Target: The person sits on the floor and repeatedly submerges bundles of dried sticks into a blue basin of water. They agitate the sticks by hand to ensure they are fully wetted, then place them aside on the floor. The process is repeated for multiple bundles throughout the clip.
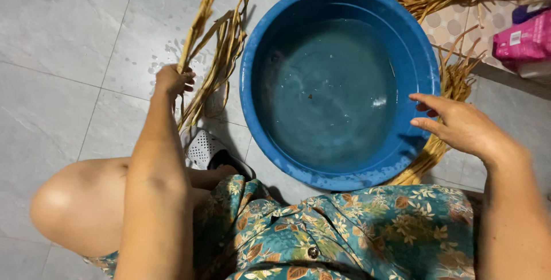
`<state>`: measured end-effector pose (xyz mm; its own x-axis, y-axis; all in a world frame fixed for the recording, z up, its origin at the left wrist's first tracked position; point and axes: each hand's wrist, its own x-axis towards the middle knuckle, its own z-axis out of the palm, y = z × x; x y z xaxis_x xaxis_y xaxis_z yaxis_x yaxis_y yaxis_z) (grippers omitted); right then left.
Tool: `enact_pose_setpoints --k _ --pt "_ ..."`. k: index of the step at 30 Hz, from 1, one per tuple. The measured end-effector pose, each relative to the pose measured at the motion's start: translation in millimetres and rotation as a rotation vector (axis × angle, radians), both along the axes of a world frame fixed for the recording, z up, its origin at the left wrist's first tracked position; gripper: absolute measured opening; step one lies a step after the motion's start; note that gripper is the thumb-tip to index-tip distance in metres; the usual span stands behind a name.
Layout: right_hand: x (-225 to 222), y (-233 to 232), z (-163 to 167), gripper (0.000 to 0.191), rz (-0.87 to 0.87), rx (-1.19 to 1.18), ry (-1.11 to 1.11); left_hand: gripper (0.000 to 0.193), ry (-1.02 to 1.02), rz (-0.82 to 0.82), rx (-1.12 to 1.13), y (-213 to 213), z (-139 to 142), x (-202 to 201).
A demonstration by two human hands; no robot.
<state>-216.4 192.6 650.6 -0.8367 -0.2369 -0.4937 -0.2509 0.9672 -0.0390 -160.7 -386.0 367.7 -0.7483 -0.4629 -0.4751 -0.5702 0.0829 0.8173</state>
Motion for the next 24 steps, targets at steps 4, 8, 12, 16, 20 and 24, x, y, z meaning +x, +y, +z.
enact_pose_setpoints --k 4,8,12,16,20,24 --pt "1.2 1.4 2.5 0.067 0.019 -0.044 -0.016 0.027 0.025 -0.043 -0.261 -25.1 39.6 -11.3" --pt "5.2 3.7 5.9 0.067 0.011 -0.057 -0.051 0.034 0.109 -0.171 -0.553 -42.9 111.3 -38.7" --pt "12.2 4.5 14.8 0.063 0.046 -0.177 -0.065 0.030 0.329 -0.526 -1.070 -18.5 216.5 -41.1" --pt "18.7 -3.6 32.1 0.057 0.219 -0.342 0.128 0.030 0.204 -0.803 -1.256 52.1 319.2 -8.6" --pt "16.9 -19.0 52.3 0.073 0.287 -0.630 0.302 0.018 0.306 -1.020 -1.557 133.4 378.1 7.0" --pt "7.7 -46.1 32.1 0.111 0.524 -1.030 0.279 0.012 0.444 -1.243 -1.702 210.3 383.7 -17.4"
